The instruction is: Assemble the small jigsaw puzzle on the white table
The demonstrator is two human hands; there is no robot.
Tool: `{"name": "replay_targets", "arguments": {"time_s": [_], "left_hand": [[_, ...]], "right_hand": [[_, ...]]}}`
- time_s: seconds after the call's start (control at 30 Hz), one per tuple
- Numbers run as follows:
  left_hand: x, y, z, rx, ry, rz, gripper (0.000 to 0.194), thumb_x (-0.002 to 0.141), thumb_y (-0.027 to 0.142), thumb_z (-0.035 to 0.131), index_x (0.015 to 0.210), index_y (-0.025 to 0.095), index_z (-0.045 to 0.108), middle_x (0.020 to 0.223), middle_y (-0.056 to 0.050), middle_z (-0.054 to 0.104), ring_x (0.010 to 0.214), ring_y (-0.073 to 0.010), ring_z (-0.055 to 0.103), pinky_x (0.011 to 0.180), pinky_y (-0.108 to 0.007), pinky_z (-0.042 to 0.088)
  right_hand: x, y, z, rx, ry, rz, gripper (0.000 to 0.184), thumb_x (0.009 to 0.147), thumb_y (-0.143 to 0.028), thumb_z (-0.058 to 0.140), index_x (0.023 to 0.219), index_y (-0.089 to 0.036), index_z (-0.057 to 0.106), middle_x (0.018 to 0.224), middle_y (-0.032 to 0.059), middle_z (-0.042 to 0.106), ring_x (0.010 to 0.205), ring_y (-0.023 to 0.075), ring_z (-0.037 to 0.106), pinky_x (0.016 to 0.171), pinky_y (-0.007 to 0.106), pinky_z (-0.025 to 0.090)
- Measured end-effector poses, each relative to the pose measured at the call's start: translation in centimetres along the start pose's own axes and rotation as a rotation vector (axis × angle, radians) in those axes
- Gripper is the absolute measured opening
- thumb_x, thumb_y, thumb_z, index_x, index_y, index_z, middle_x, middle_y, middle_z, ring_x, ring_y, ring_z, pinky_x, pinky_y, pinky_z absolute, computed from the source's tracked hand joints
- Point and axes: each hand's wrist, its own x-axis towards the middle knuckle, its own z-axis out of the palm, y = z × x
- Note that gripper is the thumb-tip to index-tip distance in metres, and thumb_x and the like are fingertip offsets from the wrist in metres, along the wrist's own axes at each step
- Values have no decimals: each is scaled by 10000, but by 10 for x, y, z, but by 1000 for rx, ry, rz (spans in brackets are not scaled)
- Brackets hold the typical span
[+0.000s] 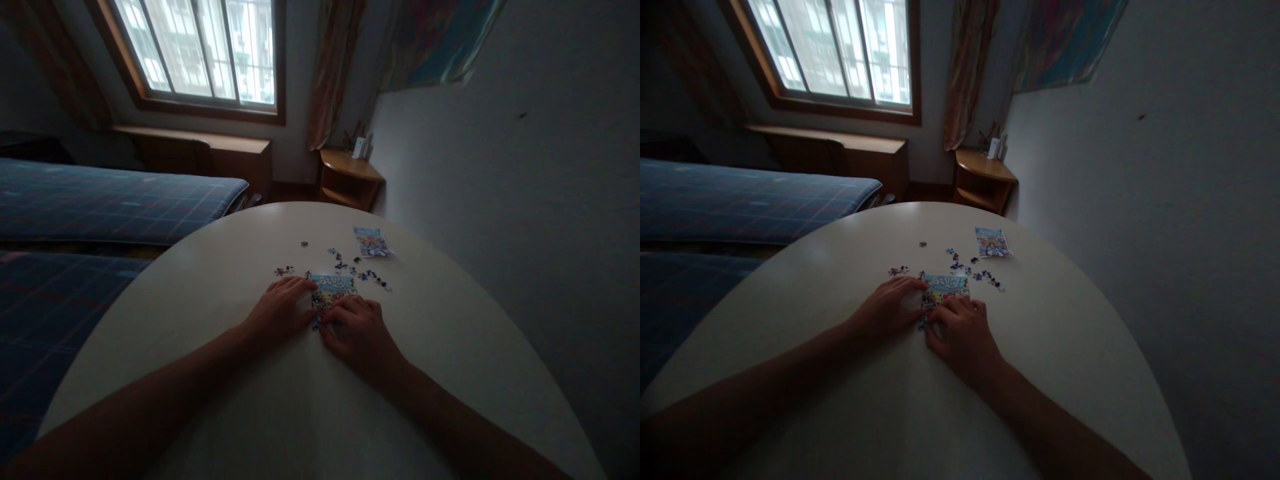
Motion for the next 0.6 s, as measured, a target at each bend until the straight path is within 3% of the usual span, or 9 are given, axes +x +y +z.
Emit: {"name": "replay_targets", "arguments": {"time_s": [0.17,0.33,0.6], "left_hand": [[0,1,0,24,-2,7,369,821,252,676,1177,237,578,1236,-52,652,1195,-248,573,1062,-447,420],[-3,0,-4,56,-36,67,377,846,307,647,1205,235,558,1274,-60,632,1233,-256,544,1084,-452,401],[-7,0,-5,98,-69,66,429,819,324,645,1227,239,544,1321,-58,601,1257,-265,525,1099,-469,391]], "right_hand": [[-1,0,-1,-97,34,-104,35,815,-241,721,814,-242,686,919,-1,711,941,204,600,880,387,264],[-3,0,-4,-182,13,-201,105,887,-282,654,797,-231,675,892,9,709,922,200,582,880,389,263],[-2,12,-10,-64,-29,-206,89,903,-257,638,926,-268,723,915,-1,712,894,173,609,867,366,320]]}}
